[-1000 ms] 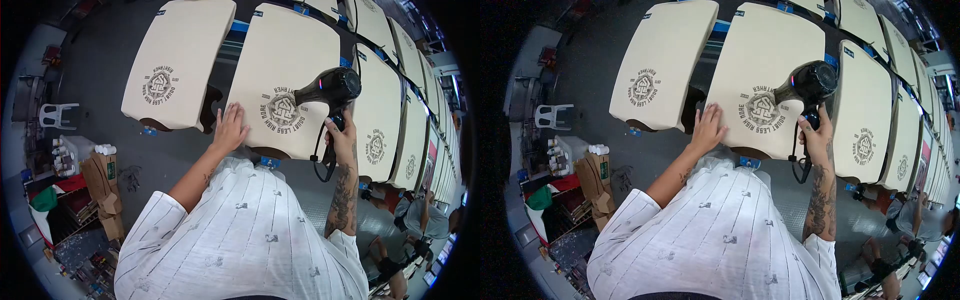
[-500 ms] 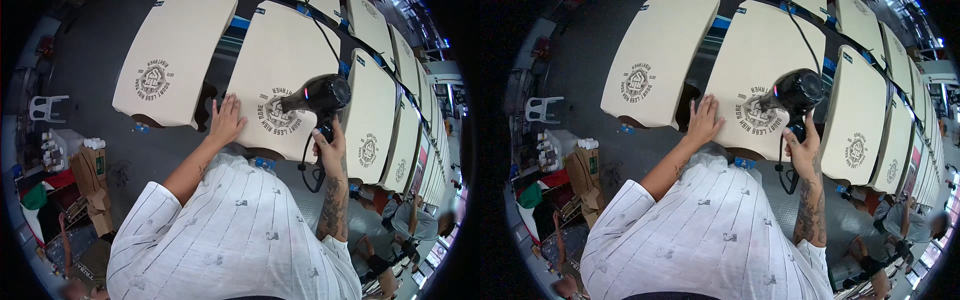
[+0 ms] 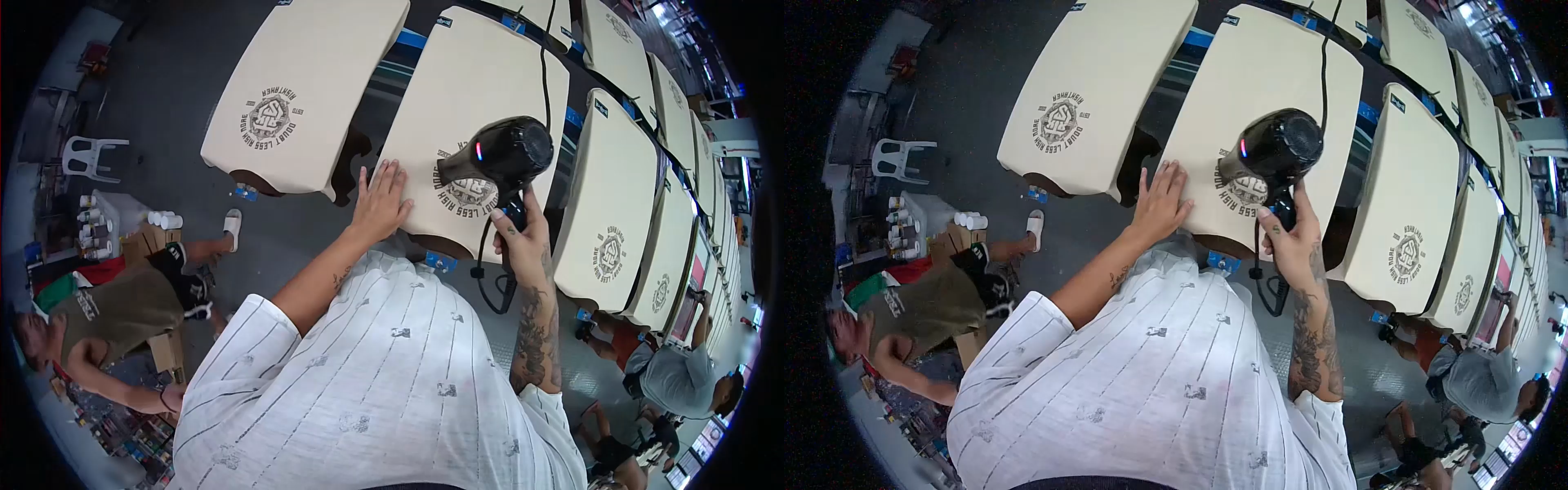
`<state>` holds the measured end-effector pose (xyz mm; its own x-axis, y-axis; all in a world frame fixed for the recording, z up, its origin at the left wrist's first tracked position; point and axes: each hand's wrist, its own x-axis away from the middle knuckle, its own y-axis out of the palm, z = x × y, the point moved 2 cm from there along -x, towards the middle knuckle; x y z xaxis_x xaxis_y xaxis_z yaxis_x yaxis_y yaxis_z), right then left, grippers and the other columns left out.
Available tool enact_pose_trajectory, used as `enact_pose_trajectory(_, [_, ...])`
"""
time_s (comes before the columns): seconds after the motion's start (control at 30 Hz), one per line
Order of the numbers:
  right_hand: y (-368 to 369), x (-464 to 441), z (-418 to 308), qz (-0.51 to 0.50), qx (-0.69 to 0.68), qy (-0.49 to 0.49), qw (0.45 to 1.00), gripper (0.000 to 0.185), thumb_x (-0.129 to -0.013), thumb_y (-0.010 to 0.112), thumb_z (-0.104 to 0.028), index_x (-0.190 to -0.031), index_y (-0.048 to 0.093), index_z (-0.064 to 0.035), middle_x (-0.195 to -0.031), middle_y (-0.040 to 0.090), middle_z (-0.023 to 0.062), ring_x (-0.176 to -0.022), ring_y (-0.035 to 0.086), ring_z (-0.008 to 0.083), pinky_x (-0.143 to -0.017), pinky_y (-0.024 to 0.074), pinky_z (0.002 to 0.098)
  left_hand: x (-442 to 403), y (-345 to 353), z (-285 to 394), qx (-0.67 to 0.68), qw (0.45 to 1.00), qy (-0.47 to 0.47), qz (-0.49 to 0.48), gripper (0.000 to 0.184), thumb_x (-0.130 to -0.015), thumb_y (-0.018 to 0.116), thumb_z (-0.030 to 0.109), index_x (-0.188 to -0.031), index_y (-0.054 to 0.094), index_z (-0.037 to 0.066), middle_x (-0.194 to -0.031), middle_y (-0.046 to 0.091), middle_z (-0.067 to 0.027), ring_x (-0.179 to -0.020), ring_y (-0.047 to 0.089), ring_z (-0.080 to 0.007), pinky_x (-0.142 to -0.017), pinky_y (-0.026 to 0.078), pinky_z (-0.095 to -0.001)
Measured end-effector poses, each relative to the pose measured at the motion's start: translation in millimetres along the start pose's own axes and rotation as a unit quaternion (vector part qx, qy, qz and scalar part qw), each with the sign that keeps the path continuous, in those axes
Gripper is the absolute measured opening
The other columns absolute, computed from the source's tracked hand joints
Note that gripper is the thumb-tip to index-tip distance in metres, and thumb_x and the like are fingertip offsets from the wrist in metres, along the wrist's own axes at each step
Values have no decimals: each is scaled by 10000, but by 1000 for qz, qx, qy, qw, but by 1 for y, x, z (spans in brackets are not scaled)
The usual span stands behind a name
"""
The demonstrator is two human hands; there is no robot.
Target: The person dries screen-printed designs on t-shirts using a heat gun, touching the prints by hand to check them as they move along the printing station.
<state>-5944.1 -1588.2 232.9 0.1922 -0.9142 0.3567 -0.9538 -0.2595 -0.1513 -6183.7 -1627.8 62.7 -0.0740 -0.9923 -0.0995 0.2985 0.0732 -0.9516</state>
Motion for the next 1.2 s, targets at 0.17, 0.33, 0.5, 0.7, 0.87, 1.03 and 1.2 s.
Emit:
enact_pose_trajectory(0.17, [2, 33, 7, -31, 18, 19, 999, 763, -904, 658, -123, -1521, 226, -1, -825, 605, 24, -559, 517, 64, -494, 450, 207, 15, 2, 8, -27, 999, -16, 2, 613, -906, 562, 381, -1381, 455, 8, -1492, 364, -162, -1429, 289, -293, -1138, 154, -618])
enact_pose_trajectory(0.33, [-43, 68, 30, 34, 4, 15, 999, 742, -905, 652, -113, -1515, 243, -2, -833, 588, 27, -564, 516, 68, -499, 454, 214, 25, 8, 18, -14, 999, -29, 16, 587, -895, 591, 337, -1369, 455, 19, -1482, 370, -170, -1423, 294, -310, -1137, 152, -622])
enact_pose_trajectory(0.5, [-84, 66, 40, 91, -1, -7, 996, 656, -922, 631, -115, -1488, 314, -15, -786, 567, 10, -556, 509, 65, -490, 442, 209, 25, 12, 20, -10, 999, -45, 15, 562, -908, 594, 312, -1367, 465, 15, -1491, 363, -174, -1427, 293, -316, -1141, 140, -612])
enact_pose_trajectory(0.7, [-90, 22, 30, 111, -43, -28, 992, 643, -921, 632, -107, -1486, 333, -35, -737, 562, -14, -542, 506, 63, -482, 435, 210, 7, 5, 9, -14, 999, -38, 3, 549, -902, 598, 308, -1349, 481, 13, -1485, 374, -181, -1422, 298, -323, -1141, 144, -614])
enact_pose_trajectory(0.87, [-67, -24, 17, 104, -14, -32, 994, 586, -905, 666, -119, -1419, 402, -19, -788, 576, -6, -553, 513, 51, -471, 438, 202, -17, 3, -5, -7, 1000, -18, -5, 564, -892, 602, 320, -1352, 482, 16, -1481, 385, -179, -1423, 299, -323, -1139, 146, -622])
enact_pose_trajectory(1.03, [-20, -32, -8, 11, 2, -14, 1000, 738, -914, 656, -135, -1518, 248, -21, -808, 587, 6, -564, 513, 47, -501, 450, 201, -36, -3, -16, -8, 1000, 16, -13, 584, -889, 606, 328, -1368, 470, 23, -1480, 388, -175, -1419, 310, -321, -1137, 146, -628])
enact_pose_trajectory(1.2, [-3, 10, -12, -56, -11, 43, 997, 775, -901, 662, -117, -1525, 215, -5, -836, 589, 10, -572, 510, 50, -515, 453, 204, -51, 2, -25, 6, 999, 28, -15, 589, -888, 607, 330, -1373, 463, 29, -1475, 395, -171, -1415, 318, -318, -1137, 146, -627])
